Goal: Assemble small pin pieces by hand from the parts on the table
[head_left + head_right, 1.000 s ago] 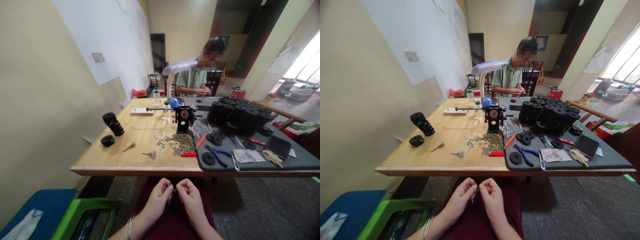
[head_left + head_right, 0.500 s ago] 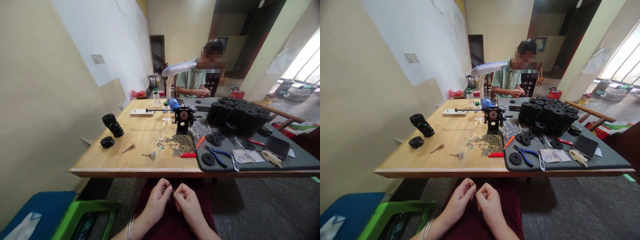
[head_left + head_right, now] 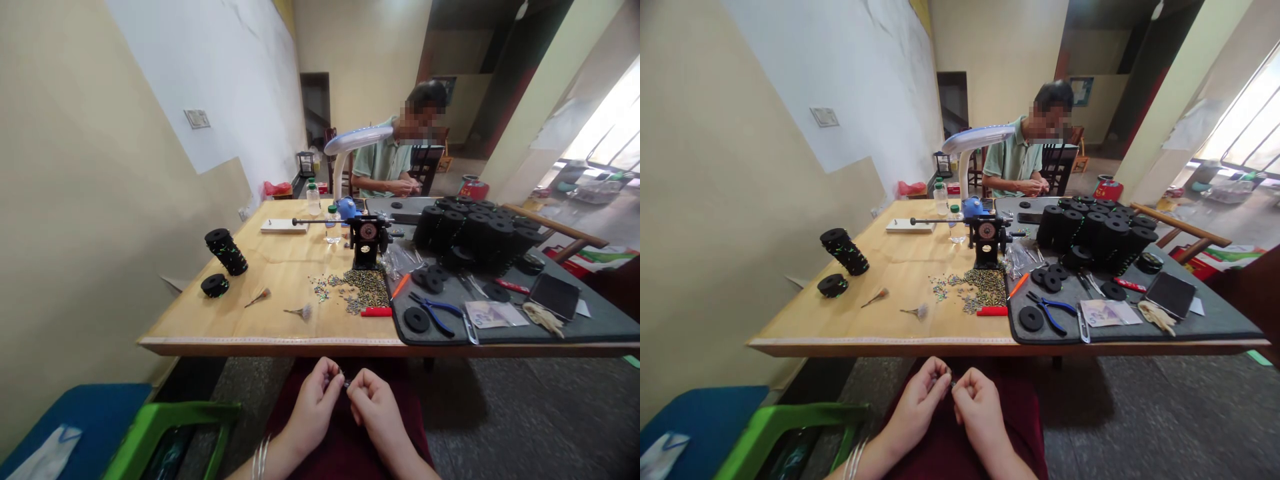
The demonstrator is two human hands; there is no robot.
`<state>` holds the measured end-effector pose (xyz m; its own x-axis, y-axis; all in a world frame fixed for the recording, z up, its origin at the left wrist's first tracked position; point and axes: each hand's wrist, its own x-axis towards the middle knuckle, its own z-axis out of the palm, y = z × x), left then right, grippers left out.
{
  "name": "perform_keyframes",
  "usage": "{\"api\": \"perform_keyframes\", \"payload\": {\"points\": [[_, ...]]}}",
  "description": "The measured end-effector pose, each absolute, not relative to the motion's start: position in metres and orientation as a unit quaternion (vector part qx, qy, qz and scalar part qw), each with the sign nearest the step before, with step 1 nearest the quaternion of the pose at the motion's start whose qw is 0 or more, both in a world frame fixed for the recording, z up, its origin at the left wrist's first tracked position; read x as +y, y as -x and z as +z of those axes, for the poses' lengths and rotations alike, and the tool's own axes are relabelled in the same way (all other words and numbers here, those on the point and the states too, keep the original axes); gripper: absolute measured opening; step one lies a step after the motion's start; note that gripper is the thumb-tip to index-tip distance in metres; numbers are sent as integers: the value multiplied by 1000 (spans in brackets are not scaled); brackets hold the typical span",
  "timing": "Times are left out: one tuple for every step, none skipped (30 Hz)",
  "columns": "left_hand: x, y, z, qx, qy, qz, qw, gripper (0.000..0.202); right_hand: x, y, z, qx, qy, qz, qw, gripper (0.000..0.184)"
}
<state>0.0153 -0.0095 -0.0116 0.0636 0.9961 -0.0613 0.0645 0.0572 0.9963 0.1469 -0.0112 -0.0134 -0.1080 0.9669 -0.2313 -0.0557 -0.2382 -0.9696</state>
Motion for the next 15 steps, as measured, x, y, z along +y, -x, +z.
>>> {"api": "perform_keyframes", "payload": {"points": [[-10, -15, -11, 516, -519, 454, 508, 23, -11, -147, -14, -445, 513, 597, 428, 19], [-10, -15, -10, 519, -523, 456, 500, 22, -11, -147, -14, -444, 512, 598, 427, 19], [-10, -15, -10, 520, -528, 457, 492, 21, -11, -147, -15, -443, 512, 599, 427, 20], [-10, -15, -10, 520, -534, 458, 484, 20, -11, -147, -16, -442, 513, 599, 428, 20], [-10, -15, -10, 520, -541, 458, 477, 19, -10, -147, -16, -440, 513, 600, 428, 20], [-11, -15, -10, 519, -548, 457, 470, 18, -10, -147, -16, -439, 514, 600, 429, 20], [-11, -15, -11, 518, -556, 456, 464, 16, -10, -147, -17, -438, 514, 599, 430, 20], [-11, -15, -12, 517, -563, 454, 458, 15, -10, -148, -17, -436, 515, 600, 430, 20], [-11, -14, -12, 516, -569, 452, 452, 15, -10, -148, -17, -435, 514, 601, 431, 20], [-12, -14, -13, 516, -575, 449, 448, 14, -10, -148, -16, -433, 514, 602, 432, 21], [-12, -14, -13, 517, -580, 446, 445, 14, -10, -148, -16, -431, 513, 602, 433, 22], [-13, -14, -13, 518, -583, 442, 442, 14, -9, -148, -15, -430, 513, 603, 435, 22], [-13, -14, -13, 519, -586, 438, 441, 14, -9, -148, -15, -429, 512, 602, 437, 23], [-13, -14, -13, 520, -588, 436, 441, 14, -9, -148, -14, -427, 513, 602, 438, 23], [-13, -14, -12, 519, -588, 436, 441, 15, -9, -148, -13, -426, 513, 602, 439, 24]]}}
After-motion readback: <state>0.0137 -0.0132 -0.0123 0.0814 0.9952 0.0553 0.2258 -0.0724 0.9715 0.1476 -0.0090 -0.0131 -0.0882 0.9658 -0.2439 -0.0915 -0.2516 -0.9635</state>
